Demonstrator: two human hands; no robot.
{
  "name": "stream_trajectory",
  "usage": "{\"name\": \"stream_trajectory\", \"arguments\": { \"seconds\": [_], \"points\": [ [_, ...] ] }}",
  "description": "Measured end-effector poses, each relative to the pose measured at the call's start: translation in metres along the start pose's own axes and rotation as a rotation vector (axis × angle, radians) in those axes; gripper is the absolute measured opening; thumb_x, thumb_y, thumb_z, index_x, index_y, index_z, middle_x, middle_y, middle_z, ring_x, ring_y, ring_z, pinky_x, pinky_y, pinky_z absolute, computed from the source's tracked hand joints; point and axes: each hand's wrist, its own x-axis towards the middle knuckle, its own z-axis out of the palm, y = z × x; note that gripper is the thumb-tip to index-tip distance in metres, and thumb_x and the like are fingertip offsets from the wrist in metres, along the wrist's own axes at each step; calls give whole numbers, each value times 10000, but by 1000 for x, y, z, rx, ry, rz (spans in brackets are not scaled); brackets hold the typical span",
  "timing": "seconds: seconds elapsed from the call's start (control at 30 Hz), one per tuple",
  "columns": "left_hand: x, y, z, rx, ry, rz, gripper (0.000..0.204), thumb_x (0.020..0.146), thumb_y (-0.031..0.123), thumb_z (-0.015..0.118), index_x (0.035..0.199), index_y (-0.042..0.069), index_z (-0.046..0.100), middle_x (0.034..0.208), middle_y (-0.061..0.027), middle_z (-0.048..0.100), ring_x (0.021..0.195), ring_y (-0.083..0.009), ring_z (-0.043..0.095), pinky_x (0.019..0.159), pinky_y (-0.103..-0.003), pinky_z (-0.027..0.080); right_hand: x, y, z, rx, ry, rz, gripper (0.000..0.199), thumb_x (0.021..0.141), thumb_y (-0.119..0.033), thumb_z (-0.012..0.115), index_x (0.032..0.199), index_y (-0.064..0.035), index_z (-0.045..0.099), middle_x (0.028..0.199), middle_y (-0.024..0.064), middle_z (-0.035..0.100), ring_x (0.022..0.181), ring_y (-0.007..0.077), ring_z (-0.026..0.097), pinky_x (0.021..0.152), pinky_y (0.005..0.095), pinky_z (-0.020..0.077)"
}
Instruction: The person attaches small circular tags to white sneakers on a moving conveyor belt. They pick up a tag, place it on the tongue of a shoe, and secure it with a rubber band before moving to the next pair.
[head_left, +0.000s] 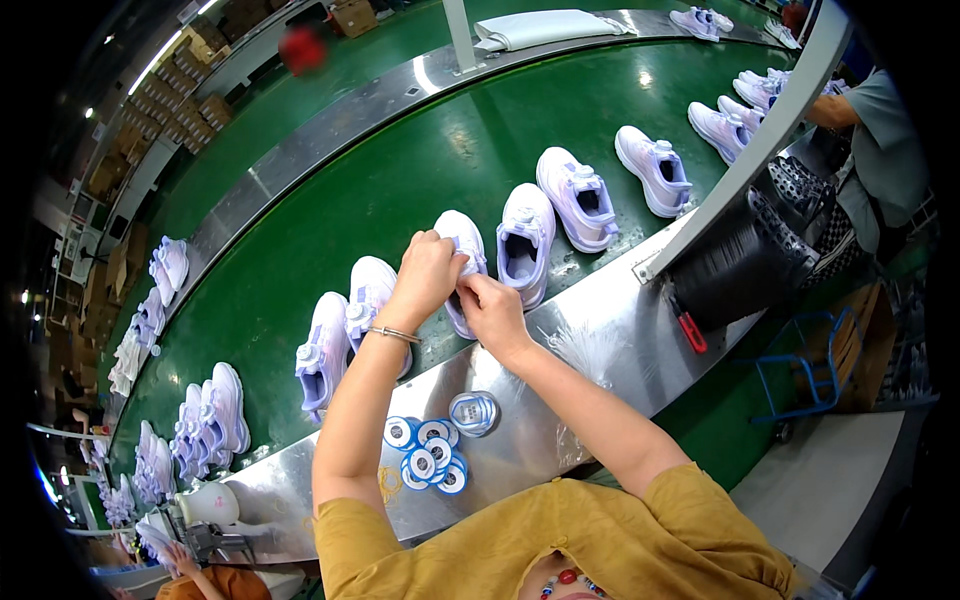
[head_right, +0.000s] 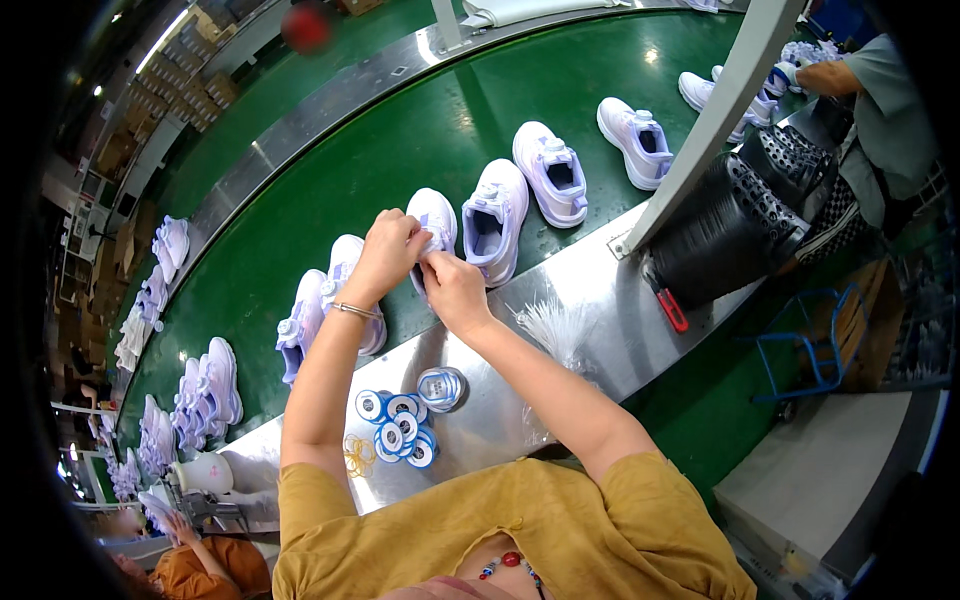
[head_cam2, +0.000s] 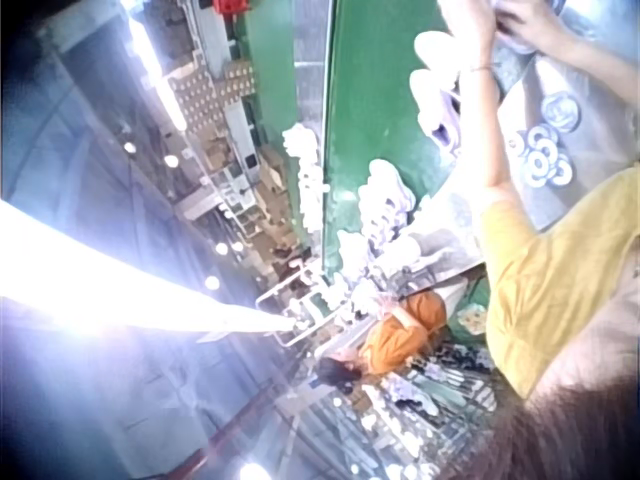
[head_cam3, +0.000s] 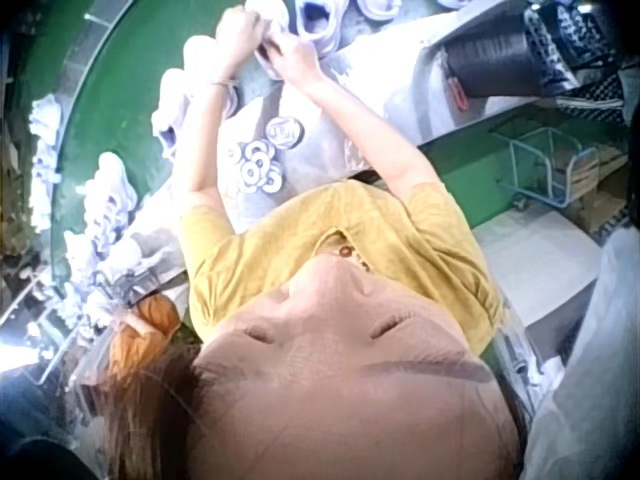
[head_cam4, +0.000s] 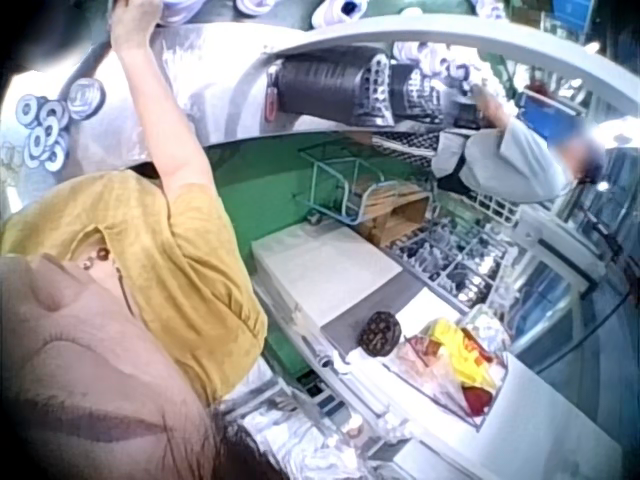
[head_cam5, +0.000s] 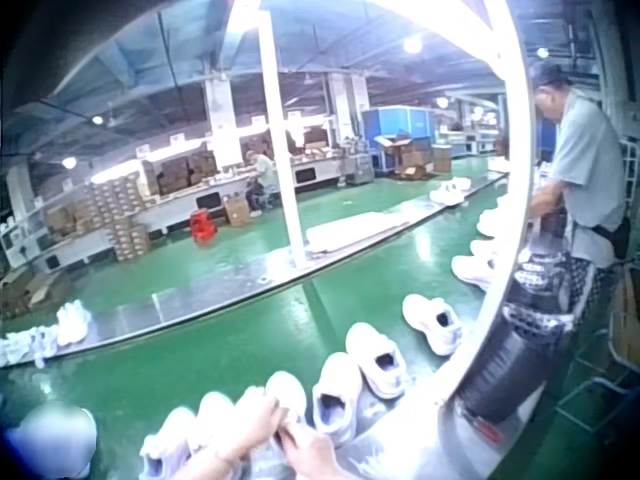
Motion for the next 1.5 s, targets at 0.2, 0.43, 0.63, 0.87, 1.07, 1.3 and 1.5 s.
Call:
{"name": "stream_trajectory", "arguments": {
  "seconds": [0.2, 0.43, 0.63, 0.87, 1.07, 1.3, 1.5],
  "points": [
    [-2, -9, 0, -199, 17, 91, 225, 813, 175, 642, 764, -44, 654, 841, -214, 640, 871, -349, 600, 786, -404, 487, -1, 8, 2, 35, 56, -56, 53, 851, -47, 611, 869, -8, 642, 772, 187, 642, 671, 348, 633, 586, 400, 481],
    [-8, -11, 12, 20, -18, -164, 279, 791, 234, 677, 730, -35, 639, 768, -211, 626, 726, -380, 598, 670, -435, 484, -9, 9, 15, 20, -1, -19, 52, 848, -45, 610, 877, -11, 637, 763, 183, 635, 678, 354, 625, 593, 399, 481],
    [-25, -33, 11, -180, 21, 184, 205, 819, 160, 639, 854, -42, 648, 885, -225, 616, 849, -366, 587, 743, -426, 479, -20, 12, 28, 31, 29, -33, 52, 844, -41, 612, 877, -10, 637, 774, 183, 637, 689, 353, 627, 598, 396, 481],
    [-21, 0, 12, 117, -95, -271, 215, 819, 154, 643, 879, -53, 644, 856, -216, 609, 858, -371, 577, 762, -423, 482, -16, 12, 28, -11, -2, -26, 38, 846, -53, 603, 835, -17, 602, 750, 176, 621, 678, 363, 615, 595, 418, 477],
    [-25, -26, 17, -86, 53, 244, 228, 817, 180, 655, 787, -42, 611, 844, -207, 609, 853, -363, 581, 755, -401, 488, -18, 14, 25, 2, -3, -32, 35, 837, -45, 617, 854, -14, 614, 743, 186, 621, 668, 360, 617, 592, 409, 479],
    [-8, 1, -1, 146, -110, -109, 230, 812, 175, 665, 794, -48, 613, 827, -218, 607, 808, -363, 602, 721, -424, 500, -12, 10, 20, 6, -8, -45, 63, 858, -67, 591, 819, -23, 568, 728, 177, 600, 660, 374, 599, 581, 443, 465],
    [-7, -15, 10, 30, -80, 72, 195, 801, 143, 672, 782, -38, 602, 846, -198, 604, 800, -360, 582, 708, -437, 479, -9, 12, 17, 21, -11, -60, 85, 866, -77, 582, 806, -27, 548, 736, 174, 596, 672, 375, 594, 587, 451, 463]
  ]
}}
